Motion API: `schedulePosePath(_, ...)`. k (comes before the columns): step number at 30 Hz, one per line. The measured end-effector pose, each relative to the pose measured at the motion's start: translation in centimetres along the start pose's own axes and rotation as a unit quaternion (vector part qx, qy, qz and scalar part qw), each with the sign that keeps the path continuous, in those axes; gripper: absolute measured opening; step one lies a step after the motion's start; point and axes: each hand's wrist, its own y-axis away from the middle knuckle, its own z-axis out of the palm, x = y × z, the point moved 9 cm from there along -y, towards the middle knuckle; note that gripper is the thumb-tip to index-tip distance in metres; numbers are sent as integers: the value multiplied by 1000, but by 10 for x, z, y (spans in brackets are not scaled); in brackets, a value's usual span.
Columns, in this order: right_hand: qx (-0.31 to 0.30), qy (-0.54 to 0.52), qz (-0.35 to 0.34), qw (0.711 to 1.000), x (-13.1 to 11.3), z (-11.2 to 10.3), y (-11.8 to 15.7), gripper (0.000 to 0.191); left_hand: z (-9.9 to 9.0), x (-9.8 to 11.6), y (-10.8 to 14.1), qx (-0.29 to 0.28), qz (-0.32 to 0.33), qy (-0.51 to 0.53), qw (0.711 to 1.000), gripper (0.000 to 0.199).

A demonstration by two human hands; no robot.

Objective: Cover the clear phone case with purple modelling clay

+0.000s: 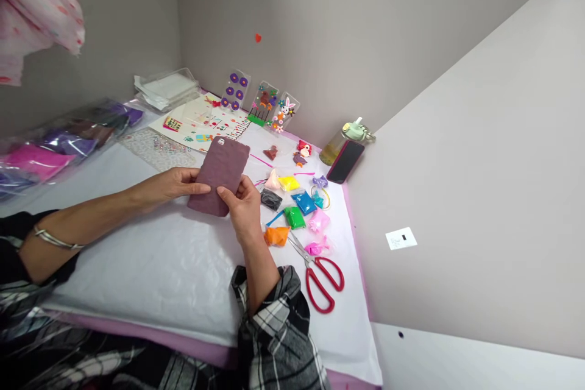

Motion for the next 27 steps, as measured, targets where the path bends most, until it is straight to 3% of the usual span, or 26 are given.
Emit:
schedulePosePath(5,-32,-3,15,999,3,11,2,34,-10,7,3,47,27,-12,998,24)
schedulePosePath(14,38,37,-2,999,0,-4,2,34,7,2,1,-23,1,-45,999,27)
schedulePosePath(17,24,31,0,999,-1,-1,2,34,4,2,1,-24,6,-62,998,26)
schedulePosePath(22,-35,7,19,999,5,9,2,34,-10,5,2,39,18,-48,998,29)
schedulePosePath(27,-23,-2,42,999,11,5,2,36,-5,4,2,31,7,-14,999,37)
